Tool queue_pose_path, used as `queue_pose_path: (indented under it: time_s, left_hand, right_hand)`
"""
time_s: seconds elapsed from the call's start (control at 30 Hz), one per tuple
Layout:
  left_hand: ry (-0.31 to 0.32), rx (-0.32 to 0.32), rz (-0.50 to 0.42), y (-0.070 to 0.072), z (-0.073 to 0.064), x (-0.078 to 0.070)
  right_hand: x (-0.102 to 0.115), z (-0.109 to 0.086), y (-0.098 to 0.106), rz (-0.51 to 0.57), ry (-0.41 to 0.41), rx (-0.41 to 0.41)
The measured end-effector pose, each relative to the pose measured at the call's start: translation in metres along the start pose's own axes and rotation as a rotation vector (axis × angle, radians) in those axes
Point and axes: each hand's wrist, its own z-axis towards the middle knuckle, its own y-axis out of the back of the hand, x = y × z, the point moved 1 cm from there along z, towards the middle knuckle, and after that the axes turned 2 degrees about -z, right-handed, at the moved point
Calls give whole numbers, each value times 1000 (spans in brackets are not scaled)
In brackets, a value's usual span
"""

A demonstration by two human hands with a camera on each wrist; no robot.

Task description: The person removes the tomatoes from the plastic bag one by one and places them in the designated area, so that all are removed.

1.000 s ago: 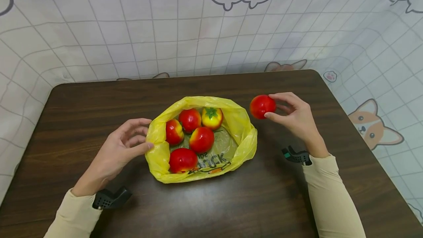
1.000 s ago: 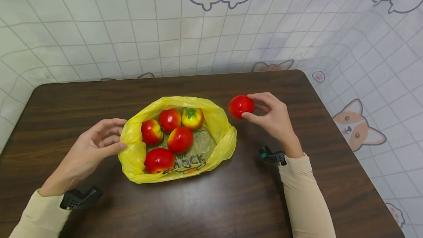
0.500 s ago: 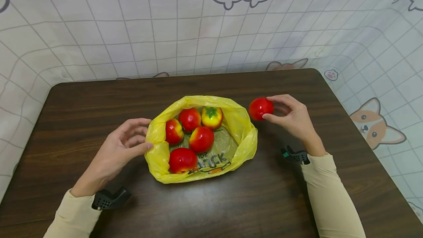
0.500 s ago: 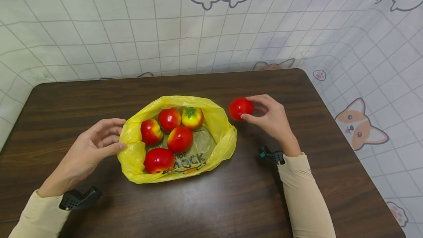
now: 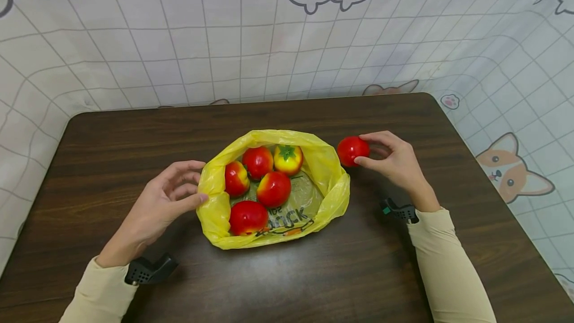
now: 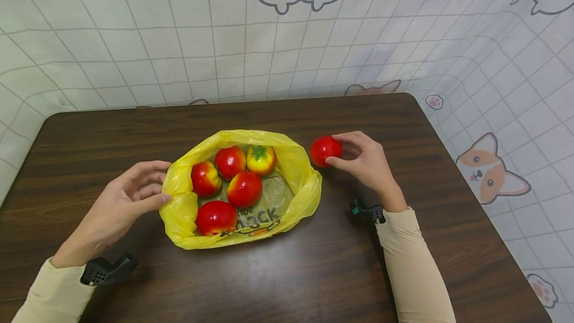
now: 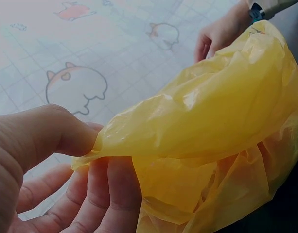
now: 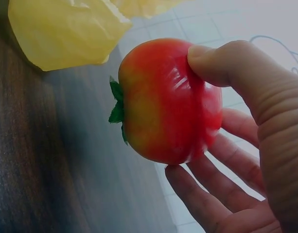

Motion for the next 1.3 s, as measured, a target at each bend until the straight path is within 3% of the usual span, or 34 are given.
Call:
queue_pose_path:
  time_s: [1.3]
  left_hand:
    - [-4,3,-9,2,1,2]
  right_hand:
    - [-10,2,-9,-65,-26,63]
